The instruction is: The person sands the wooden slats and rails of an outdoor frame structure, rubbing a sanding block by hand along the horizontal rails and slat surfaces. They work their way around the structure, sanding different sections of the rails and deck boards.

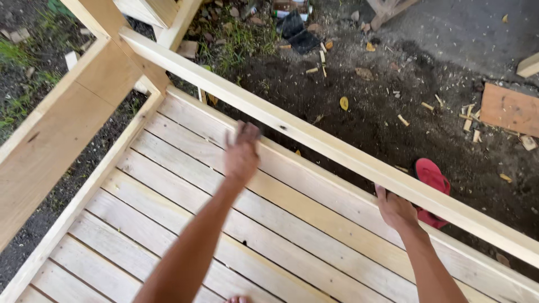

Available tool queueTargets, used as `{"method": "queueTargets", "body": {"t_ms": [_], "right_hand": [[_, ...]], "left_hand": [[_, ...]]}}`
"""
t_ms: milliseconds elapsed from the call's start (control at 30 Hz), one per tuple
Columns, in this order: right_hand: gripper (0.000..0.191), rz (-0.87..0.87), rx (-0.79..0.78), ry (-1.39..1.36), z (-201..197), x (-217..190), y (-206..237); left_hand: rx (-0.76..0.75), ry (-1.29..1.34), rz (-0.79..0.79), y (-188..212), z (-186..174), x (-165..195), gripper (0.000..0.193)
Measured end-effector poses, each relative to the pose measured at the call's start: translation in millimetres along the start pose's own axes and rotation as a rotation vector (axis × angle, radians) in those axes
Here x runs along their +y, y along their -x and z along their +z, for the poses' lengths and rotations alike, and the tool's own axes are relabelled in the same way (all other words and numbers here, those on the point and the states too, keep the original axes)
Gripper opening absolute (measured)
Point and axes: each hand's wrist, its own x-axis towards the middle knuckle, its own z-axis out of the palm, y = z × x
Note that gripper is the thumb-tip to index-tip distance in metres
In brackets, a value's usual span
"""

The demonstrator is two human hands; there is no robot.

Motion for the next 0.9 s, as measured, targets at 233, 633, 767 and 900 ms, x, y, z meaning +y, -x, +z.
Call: {"method": "queueTargets", "body": {"t_ms": [233,633,767,900], "right_hand": [[0.109,0.064,-0.125,0.078,-1,1,-3],[0.103,0.059,-0.118,0.074,0,3,-2],[0.097,-0.056,-0.093,0.133,-22,-33,26],[0.066,-0.315,-0.037,0.181,-50,-111,95]], "left_hand": [[0.044,-0.049,0.208,-4,19,-20,0.059],[0.070,-0.164,0.166,-13,15,-39,0.067],[0.054,-0.278,-0.060,-26,9,-37,0.058],[0.032,-0.194,0.260,-14,12,-17,0.057]]}}
